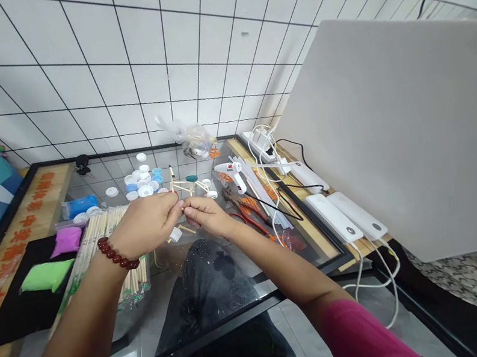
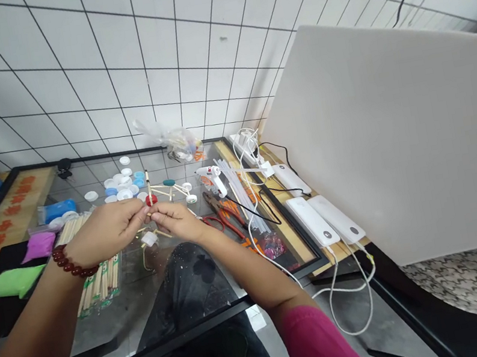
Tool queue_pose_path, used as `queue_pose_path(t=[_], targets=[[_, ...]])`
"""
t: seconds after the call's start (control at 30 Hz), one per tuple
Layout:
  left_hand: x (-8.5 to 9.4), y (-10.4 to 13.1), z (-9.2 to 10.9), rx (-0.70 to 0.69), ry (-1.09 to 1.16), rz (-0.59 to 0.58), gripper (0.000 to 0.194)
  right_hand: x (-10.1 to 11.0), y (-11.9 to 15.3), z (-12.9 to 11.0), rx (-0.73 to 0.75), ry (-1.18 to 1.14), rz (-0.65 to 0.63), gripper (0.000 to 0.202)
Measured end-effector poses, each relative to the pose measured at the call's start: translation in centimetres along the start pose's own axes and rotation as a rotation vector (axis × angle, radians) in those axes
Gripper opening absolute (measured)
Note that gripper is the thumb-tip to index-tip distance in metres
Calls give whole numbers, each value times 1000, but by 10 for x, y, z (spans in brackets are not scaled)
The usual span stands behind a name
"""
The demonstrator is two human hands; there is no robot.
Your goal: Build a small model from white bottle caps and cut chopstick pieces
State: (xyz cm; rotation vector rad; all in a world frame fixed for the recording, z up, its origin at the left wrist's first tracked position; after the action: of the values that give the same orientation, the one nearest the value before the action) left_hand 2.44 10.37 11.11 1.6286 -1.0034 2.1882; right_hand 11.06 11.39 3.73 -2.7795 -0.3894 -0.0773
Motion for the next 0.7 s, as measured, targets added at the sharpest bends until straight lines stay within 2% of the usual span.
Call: queue_pose_path(t=[0.1, 0.2, 0.27, 0.3, 0.37, 0.47, 0.6, 0.7], targets=[[-3, 0, 4, -15, 1, -11, 33, -7, 2, 7, -164, -233, -135, 52], [-7, 1, 17, -56, -47, -25, 33, -13, 8, 11, -297, -348, -297, 51], [-9, 0, 23, -42, -139, -18, 33, -10, 8, 9, -303, -355, -301, 52], [-8, 0, 24, -16, -189, -10, 35, -6, 5, 6, -263, -332, -251, 52], [-6, -2, 20, 62, -254, 10, 42, 11, -3, -4, -125, -224, -69, 51], [-6, -4, 7, 197, -186, 25, 53, 30, -5, -26, 128, 93, 159, 42], [-12, -4, 1, 275, 86, 40, 55, 29, 12, -56, 472, 564, 215, 28], [-7, -3, 5, 256, 104, 76, 56, 29, 22, -60, 530, 789, 271, 27]])
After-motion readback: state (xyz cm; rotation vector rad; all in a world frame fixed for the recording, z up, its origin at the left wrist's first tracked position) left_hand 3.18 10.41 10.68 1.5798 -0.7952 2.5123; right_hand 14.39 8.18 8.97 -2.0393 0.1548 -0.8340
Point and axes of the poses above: each hand's wrist, its own y-axis away from the middle knuckle, its own x-axis out of the back of the hand, z = x × y, the point moved 9 cm from there along -y, towards the middle knuckle, and after that the axes turned 12 degrees about z, right-handed, at the moved point
